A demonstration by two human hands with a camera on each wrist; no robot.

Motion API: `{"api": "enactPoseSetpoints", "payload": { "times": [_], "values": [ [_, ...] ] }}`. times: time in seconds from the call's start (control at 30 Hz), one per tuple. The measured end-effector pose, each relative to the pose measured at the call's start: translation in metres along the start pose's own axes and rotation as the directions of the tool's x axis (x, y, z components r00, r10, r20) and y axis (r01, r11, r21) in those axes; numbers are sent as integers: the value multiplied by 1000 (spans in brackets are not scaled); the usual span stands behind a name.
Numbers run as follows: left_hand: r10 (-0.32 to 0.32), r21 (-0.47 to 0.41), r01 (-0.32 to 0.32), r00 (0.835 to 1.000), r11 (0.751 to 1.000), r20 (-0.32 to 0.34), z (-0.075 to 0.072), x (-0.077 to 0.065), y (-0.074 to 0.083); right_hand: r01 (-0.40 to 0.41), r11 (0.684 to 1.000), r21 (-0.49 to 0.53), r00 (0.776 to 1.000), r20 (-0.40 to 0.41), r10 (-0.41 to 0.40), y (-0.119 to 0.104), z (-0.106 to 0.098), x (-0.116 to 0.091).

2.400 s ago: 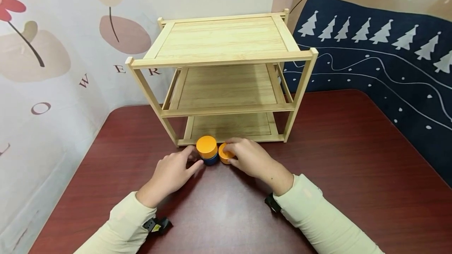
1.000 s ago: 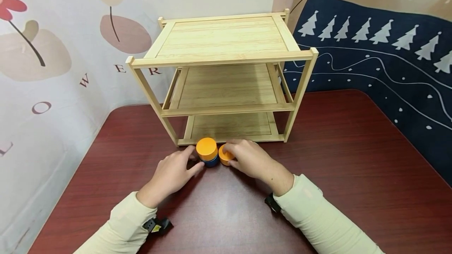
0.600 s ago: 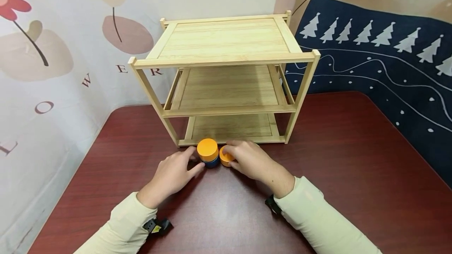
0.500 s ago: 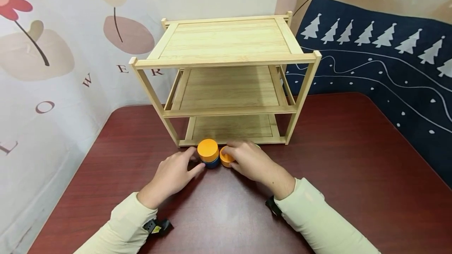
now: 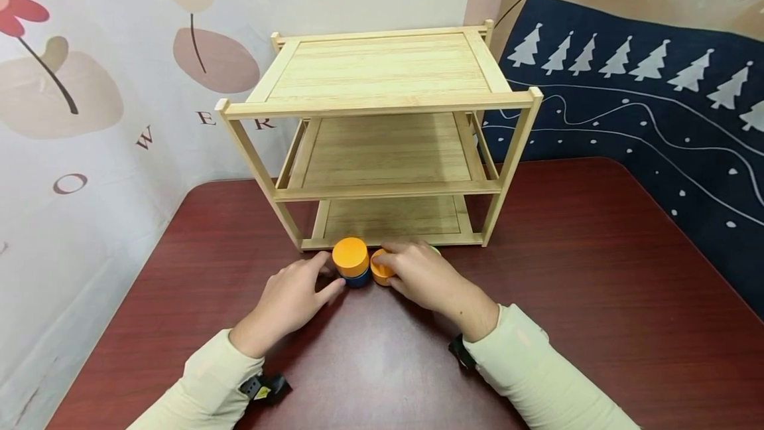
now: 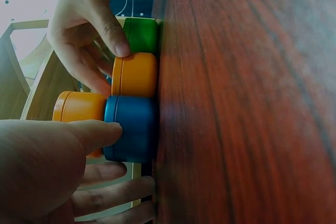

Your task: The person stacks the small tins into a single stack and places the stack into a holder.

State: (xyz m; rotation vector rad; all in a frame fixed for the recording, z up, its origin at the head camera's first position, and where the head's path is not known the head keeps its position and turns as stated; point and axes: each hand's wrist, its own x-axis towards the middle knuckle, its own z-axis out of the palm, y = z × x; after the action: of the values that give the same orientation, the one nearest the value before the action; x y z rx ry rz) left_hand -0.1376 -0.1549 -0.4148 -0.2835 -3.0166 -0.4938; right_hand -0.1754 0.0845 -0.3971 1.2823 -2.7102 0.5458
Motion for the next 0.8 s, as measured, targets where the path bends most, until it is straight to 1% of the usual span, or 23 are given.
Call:
{"api": "enactPoseSetpoints", "payload": {
  "times": [0.63, 0.8],
  "values": [
    [4, 9, -4, 1000, 1000, -6, 0, -1, 1, 0, 1000, 4, 1000, 24, 0, -1, -1, -1],
    [-1, 15, 1, 1000, 1000, 3, -1, -1, 2, 5, 1000, 3, 1000, 27, -5, -1, -1, -1]
  ]
}}
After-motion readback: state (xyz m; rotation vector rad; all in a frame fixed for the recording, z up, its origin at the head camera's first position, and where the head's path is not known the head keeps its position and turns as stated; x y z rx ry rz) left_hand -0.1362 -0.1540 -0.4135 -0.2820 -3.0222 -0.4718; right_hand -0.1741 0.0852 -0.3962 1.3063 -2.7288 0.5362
